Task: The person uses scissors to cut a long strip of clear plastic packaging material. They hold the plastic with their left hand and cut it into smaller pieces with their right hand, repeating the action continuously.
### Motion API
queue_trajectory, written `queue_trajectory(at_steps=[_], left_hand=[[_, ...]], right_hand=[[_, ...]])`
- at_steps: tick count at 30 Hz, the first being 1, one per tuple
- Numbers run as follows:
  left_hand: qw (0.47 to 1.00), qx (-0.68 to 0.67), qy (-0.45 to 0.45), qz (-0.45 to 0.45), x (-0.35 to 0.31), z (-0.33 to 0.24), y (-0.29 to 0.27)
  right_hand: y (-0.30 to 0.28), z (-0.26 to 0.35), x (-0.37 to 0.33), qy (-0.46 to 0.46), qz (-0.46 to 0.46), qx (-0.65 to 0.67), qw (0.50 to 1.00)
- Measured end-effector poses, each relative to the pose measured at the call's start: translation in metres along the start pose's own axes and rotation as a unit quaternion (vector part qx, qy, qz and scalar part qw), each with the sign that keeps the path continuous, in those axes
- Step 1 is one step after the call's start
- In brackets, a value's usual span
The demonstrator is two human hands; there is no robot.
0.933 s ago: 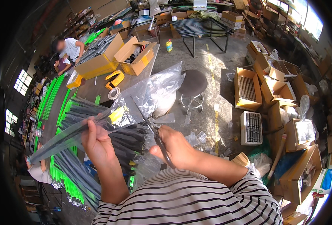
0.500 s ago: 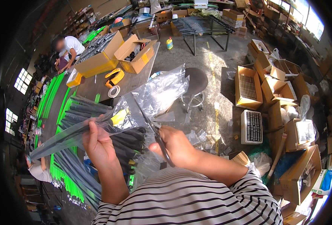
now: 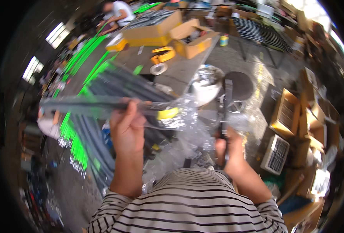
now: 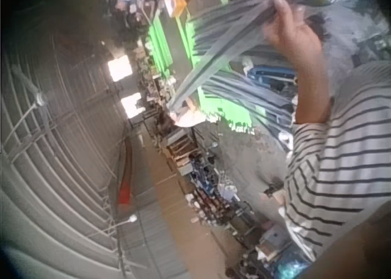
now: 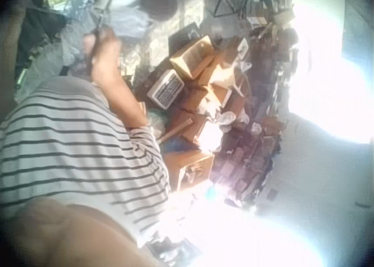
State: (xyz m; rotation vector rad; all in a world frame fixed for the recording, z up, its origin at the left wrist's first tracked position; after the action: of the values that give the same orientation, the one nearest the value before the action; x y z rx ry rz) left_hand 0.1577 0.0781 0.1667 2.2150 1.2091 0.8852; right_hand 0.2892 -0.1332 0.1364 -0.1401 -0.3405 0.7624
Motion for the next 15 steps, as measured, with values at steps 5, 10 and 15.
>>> queue_trajectory(at_steps=[5, 10, 15], left_hand=[[0.976, 0.166, 0.039, -0.138, 0.007, -0.085, -0.125], [0.622, 0.756, 0.014, -0.203, -0.051, -0.185, -0.309], [0.557, 0.815, -0.019, -0.158, -0.063, -0.133, -0.337]], right_hand=[[-0.034, -0.083, -0.020, 0.143, -0.090, 0.094, 0.981], [-0.045, -0.137, -0.039, 0.251, -0.118, 0.122, 0.953], [-0.046, -0.151, -0.031, 0.280, -0.111, 0.103, 0.948]])
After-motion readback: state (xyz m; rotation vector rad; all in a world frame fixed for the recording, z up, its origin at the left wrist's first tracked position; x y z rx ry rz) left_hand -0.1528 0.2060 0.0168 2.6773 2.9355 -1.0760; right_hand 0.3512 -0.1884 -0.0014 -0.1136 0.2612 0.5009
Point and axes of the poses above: each hand's wrist, its own x-axis towards the middle knuckle, its own y-axis out of the palm, z = x × y, the point moved 10 cm from there along x, towards the middle knuckle, and after that the axes turned 9 degrees about y, right-handed, at the moved point
